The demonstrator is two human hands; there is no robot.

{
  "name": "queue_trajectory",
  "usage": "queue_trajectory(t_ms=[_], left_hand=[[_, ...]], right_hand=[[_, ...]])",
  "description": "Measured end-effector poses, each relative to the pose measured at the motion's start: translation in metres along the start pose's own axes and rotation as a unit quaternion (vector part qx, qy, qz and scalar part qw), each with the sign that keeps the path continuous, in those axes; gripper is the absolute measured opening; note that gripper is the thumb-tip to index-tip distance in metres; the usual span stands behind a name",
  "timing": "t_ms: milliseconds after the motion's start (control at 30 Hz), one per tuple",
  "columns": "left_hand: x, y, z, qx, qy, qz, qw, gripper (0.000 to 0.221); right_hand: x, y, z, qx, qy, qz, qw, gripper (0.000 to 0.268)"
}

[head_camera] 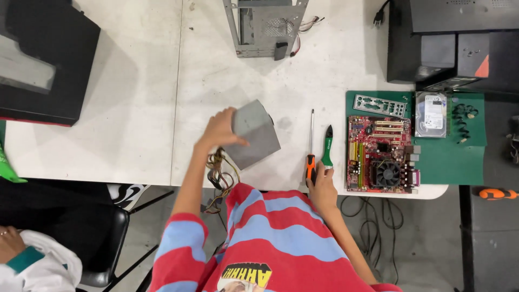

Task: The person uses a screwdriver to remove the screws from a computer power supply unit and opens the casing to access internal components.

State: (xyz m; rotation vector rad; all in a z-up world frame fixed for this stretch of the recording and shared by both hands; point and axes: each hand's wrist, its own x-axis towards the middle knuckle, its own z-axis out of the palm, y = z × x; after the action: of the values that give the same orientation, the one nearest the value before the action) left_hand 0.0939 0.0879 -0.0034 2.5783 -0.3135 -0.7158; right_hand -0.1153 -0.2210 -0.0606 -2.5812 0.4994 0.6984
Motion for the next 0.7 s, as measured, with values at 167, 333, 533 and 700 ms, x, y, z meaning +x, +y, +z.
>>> queue_trajectory(t_ms=[167,333,533,700], left_hand=[[0.039,-0.034,-0.03,-0.249,-0.107,-0.112,0.956,0.126],[0.061,-0.095,0.026,-0.305,-0.043,-0.111,0.945,0.092],[0.057,-0.101,0.055,-0.211,0.034,-0.049,0.976,0.067],[-0.007,-0.072,0.065,-0.184,0.222,0.004,0.958,0.075]], right_hand=[[-0.008,0.009,0.002,0.051,0.067,0.019,0.996,0.068],[-0.027,-0.019,-0.02,0.152,0.1,-0.024,0.983,0.056],[0.019,-0.082,-0.013,0.094,0.17,-0.237,0.952,0.08],[0.077,-0.183,-0.019,-0.092,0.077,-0.477,0.871,0.16]])
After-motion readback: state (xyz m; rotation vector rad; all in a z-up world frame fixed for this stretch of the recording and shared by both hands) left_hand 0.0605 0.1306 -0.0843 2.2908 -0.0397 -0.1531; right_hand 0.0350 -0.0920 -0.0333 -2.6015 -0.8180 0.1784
